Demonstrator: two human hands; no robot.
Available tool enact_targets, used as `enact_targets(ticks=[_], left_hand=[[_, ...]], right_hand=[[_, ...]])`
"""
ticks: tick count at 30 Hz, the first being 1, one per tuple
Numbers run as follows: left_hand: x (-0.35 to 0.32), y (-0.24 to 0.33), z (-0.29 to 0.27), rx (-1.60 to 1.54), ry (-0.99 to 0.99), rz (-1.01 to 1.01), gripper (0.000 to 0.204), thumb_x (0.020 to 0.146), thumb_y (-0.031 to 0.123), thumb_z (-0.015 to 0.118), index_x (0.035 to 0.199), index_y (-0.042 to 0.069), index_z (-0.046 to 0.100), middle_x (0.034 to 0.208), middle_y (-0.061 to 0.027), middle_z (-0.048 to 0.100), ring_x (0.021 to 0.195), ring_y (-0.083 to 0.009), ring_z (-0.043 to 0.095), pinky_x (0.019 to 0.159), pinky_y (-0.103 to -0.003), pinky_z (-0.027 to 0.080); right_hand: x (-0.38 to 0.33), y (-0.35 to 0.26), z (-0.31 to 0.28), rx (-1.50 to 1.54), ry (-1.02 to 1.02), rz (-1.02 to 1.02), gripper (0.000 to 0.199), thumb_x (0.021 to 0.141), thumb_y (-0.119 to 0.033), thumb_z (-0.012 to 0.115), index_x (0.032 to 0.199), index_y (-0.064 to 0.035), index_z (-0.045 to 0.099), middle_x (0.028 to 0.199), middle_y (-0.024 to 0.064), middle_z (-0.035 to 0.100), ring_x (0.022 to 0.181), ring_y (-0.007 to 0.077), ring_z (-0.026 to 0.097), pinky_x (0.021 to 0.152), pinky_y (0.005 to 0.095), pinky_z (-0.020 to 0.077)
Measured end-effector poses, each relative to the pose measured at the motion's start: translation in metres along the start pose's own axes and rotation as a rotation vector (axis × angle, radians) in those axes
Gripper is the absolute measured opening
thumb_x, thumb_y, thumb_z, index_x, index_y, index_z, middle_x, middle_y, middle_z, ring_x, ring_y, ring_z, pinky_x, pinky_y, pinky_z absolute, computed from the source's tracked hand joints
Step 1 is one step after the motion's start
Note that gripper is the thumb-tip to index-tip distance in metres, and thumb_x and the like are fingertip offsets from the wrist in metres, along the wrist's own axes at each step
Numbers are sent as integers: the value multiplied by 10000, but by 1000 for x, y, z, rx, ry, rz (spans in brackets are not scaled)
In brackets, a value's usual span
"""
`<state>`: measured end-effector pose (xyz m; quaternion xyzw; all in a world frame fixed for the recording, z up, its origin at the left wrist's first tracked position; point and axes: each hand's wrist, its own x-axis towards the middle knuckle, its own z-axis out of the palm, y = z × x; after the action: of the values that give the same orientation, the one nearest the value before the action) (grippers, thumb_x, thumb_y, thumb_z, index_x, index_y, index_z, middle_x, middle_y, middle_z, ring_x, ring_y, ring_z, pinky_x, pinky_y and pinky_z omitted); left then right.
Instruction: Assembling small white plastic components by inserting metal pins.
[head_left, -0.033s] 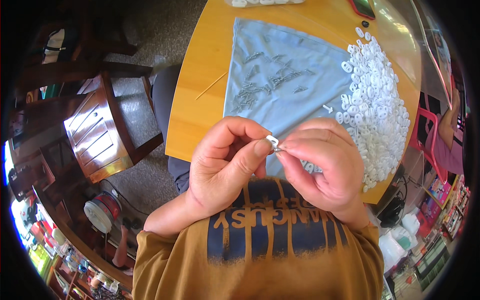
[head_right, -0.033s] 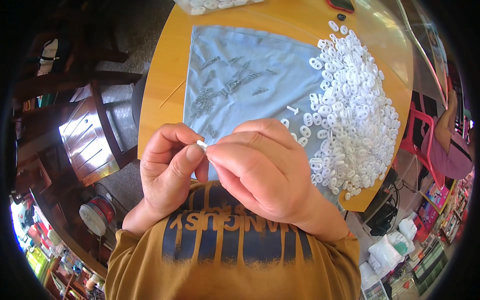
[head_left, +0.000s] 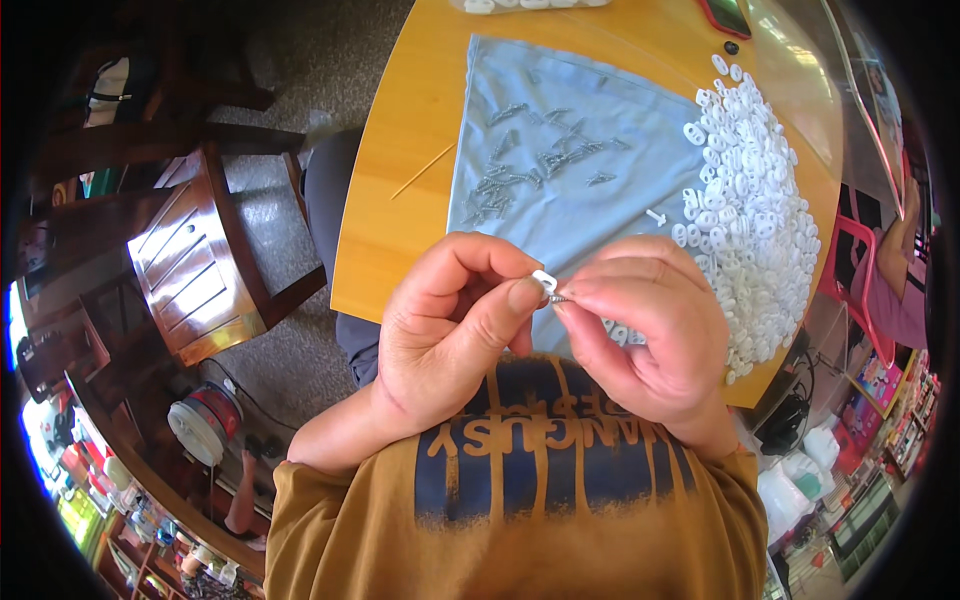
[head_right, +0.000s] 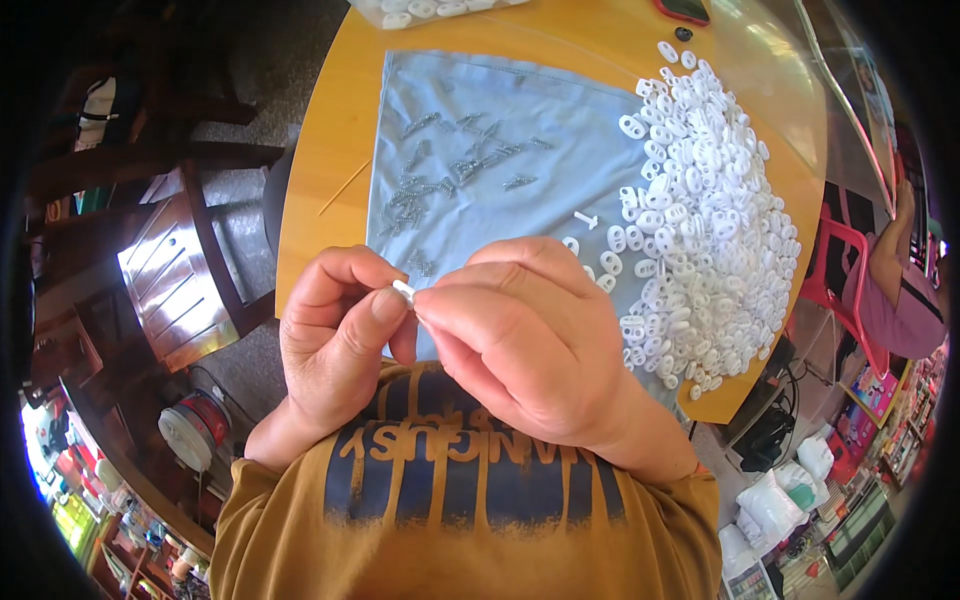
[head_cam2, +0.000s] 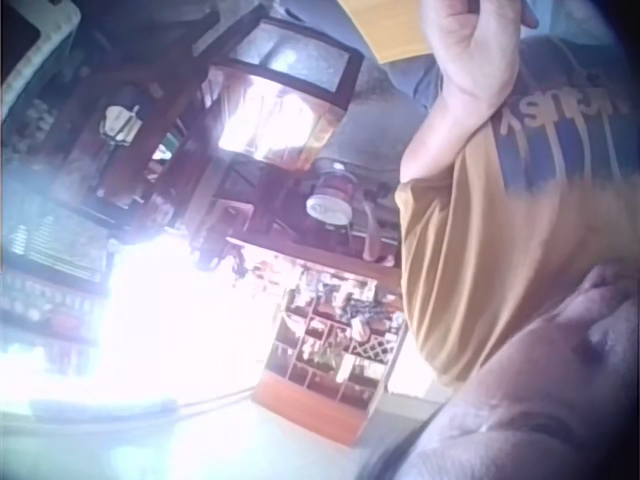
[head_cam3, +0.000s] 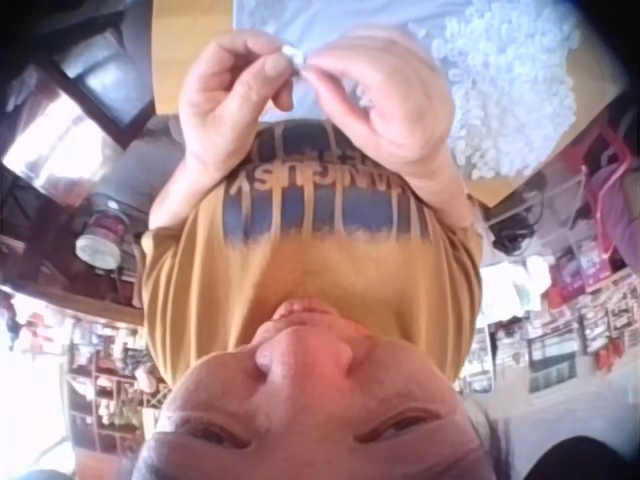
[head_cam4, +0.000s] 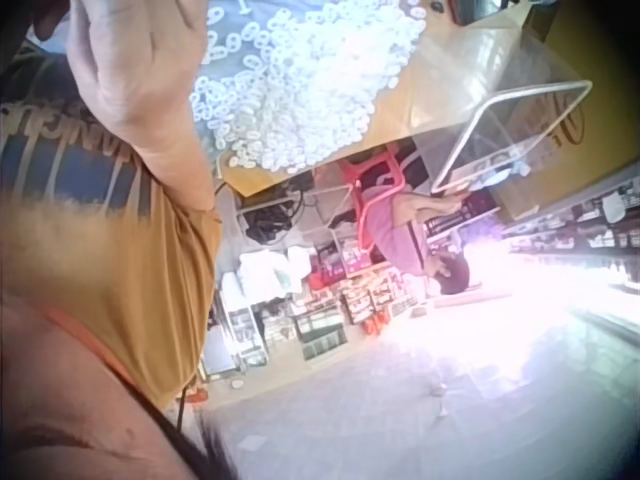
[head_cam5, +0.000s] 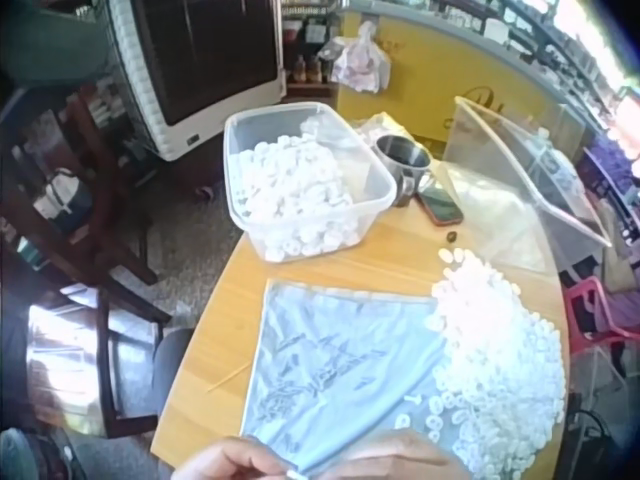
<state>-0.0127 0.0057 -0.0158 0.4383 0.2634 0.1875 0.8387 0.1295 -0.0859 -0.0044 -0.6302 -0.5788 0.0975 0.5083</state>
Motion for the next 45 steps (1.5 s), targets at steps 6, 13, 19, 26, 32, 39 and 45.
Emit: enact_targets(ticks=[6, 13, 19, 26, 32, 39, 45], left_hand=[[-1, 0, 0, 3, 25, 36, 100, 890, 12, 544, 985, 14, 513, 864, -35, 592, 622, -41, 517, 544, -164, 428], [0, -3, 0, 73, 20, 71, 112, 880, -7, 550, 986, 4, 514, 852, -31, 580, 626, -40, 521, 545, -164, 431], [0, -4, -3, 305, -3, 216, 105, 860, -19, 574, 956, -11, 535, 836, -45, 548, 609, -51, 536, 532, -167, 436], [-1, -5, -2, 292, 5, 197, 98, 859, -21, 574, 949, -8, 538, 837, -52, 543, 598, -58, 543, 509, -176, 432], [-3, -9, -1, 313, -4, 259, 86, 874, -20, 549, 956, -6, 526, 830, -49, 535, 608, -59, 547, 521, -173, 435], [-3, -5, -1, 52, -20, 89, 97, 878, -1, 556, 972, 4, 532, 857, -32, 564, 620, -45, 538, 539, -162, 443], [-3, -4, -6, 77, 20, 5, 108, 862, 8, 589, 967, 16, 565, 830, -15, 584, 616, -31, 532, 537, -153, 439]], right_hand=[[1, 1, 0, -1, 0, -4, 316, 585, 100, 683, 861, -26, 596, 753, 64, 623, 645, 218, 587, 567, 286, 462], [-1, 4, 0, -24, 4, -17, 306, 593, 93, 678, 864, -23, 596, 744, 60, 620, 643, 215, 584, 564, 285, 460], [0, 1, -1, -56, -24, -50, 308, 589, 91, 668, 868, -17, 596, 750, 62, 619, 645, 216, 576, 562, 288, 460], [-1, 0, -2, 37, -46, 19, 307, 602, 96, 669, 874, -22, 592, 756, 67, 618, 632, 227, 575, 565, 302, 463], [-1, -2, 0, 166, -32, 127, 282, 634, 103, 667, 870, -30, 589, 752, 67, 614, 625, 232, 588, 554, 305, 459], [-5, -2, 1, 196, 11, 161, 283, 639, 103, 678, 875, -26, 590, 758, 65, 618, 628, 222, 599, 546, 298, 466], [-6, 2, 4, 142, 16, 132, 294, 634, 102, 687, 886, -17, 594, 754, 66, 618, 631, 225, 601, 551, 295, 470]])
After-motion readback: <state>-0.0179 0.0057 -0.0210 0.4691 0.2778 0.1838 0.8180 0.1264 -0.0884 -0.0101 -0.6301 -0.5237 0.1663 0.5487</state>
